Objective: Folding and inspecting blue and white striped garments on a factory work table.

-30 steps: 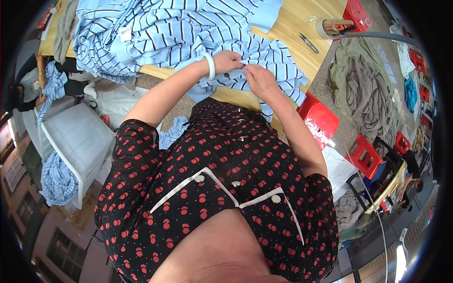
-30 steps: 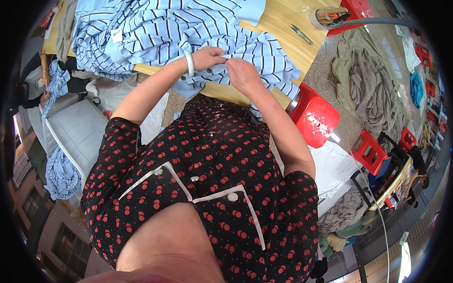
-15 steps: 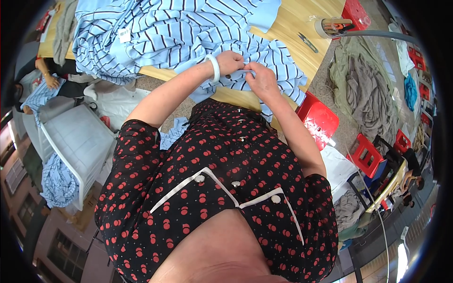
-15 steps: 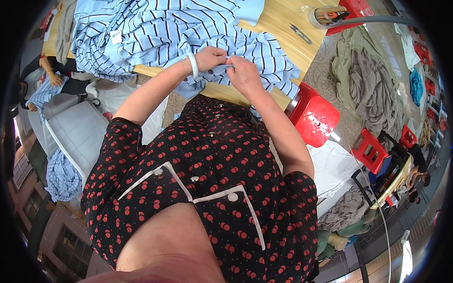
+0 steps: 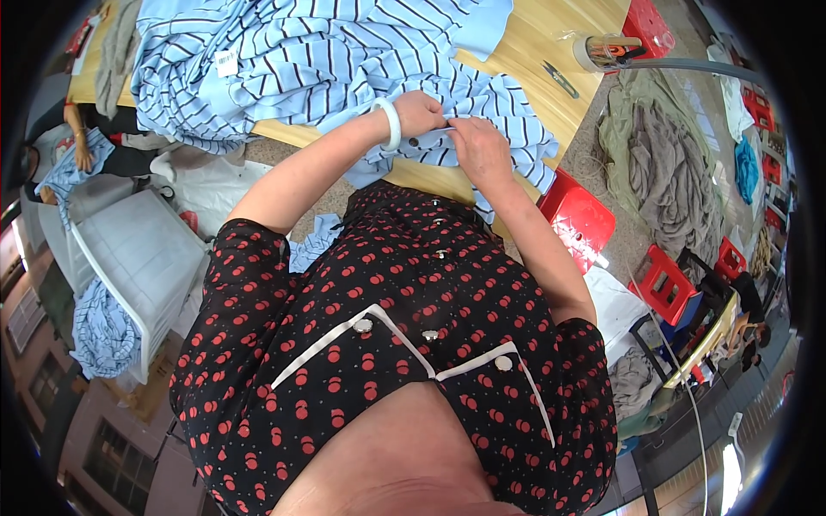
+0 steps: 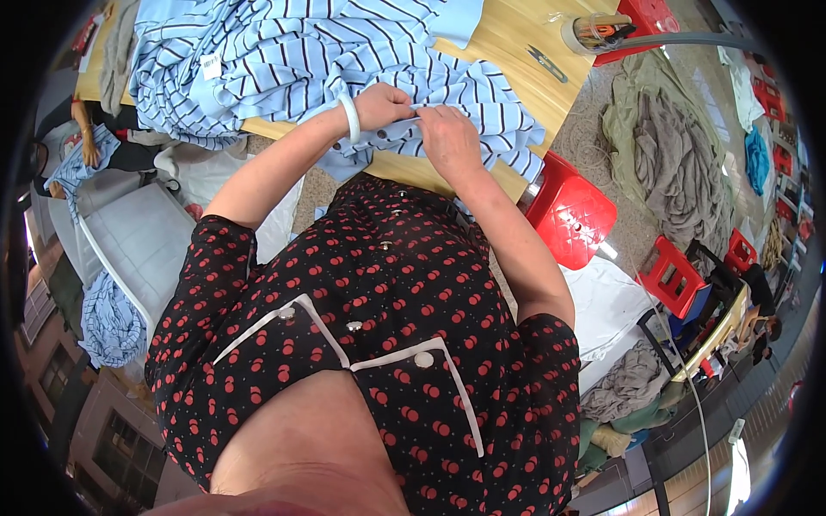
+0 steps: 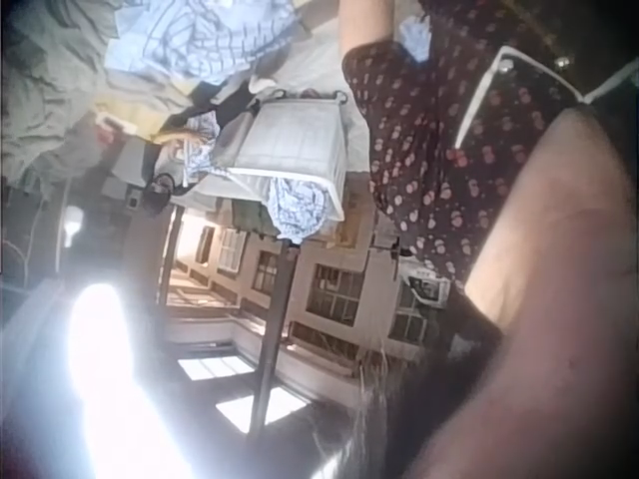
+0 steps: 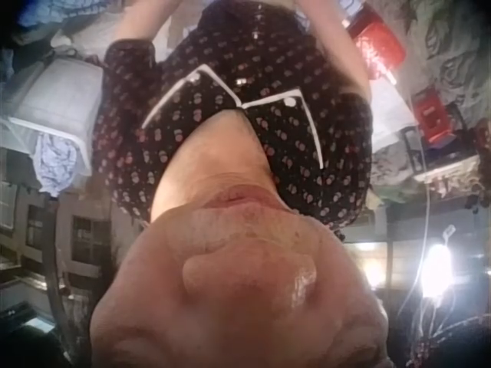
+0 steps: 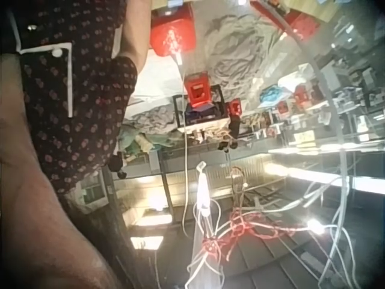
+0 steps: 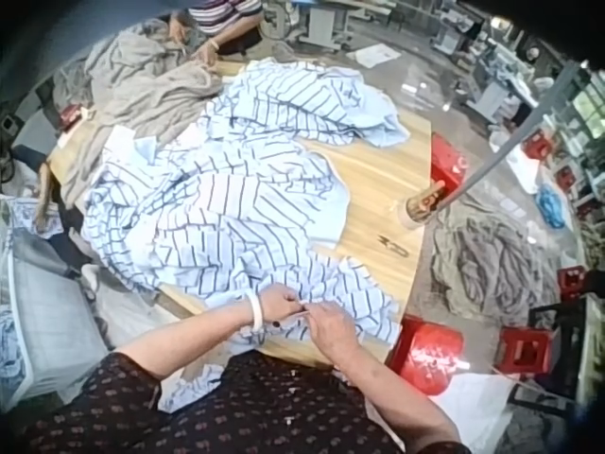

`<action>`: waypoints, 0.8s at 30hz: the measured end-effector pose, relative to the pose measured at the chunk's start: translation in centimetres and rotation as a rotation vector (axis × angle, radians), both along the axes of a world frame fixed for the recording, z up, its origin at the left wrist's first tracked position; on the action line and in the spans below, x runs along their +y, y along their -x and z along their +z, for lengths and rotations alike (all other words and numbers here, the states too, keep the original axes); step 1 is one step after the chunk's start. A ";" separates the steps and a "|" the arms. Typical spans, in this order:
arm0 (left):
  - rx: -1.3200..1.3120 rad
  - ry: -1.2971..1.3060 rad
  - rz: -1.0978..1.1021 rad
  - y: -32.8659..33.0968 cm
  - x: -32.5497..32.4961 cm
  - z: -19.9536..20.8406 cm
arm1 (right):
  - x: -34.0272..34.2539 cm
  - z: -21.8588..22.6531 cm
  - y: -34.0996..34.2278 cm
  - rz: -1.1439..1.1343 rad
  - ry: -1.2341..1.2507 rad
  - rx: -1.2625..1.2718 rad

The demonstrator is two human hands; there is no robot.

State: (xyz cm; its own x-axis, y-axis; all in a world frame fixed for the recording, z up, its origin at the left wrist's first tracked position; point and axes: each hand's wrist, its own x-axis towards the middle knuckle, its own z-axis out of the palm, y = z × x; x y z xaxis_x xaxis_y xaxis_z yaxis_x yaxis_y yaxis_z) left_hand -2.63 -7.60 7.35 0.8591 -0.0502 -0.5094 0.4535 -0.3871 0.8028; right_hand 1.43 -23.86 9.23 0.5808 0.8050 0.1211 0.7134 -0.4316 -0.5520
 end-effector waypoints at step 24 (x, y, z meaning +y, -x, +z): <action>-0.316 -0.376 0.063 2.8 -3.4 0.2 | 0.2 -1.0 -0.3 0.054 0.012 -0.020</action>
State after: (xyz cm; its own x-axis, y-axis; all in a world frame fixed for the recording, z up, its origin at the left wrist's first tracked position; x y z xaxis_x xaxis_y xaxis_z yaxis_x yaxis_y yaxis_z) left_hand -5.40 -10.96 7.58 0.9698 0.1444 -0.1967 0.2427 -0.6563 0.7144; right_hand 1.71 -23.69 8.23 0.5343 0.8364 0.1223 0.7464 -0.3988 -0.5328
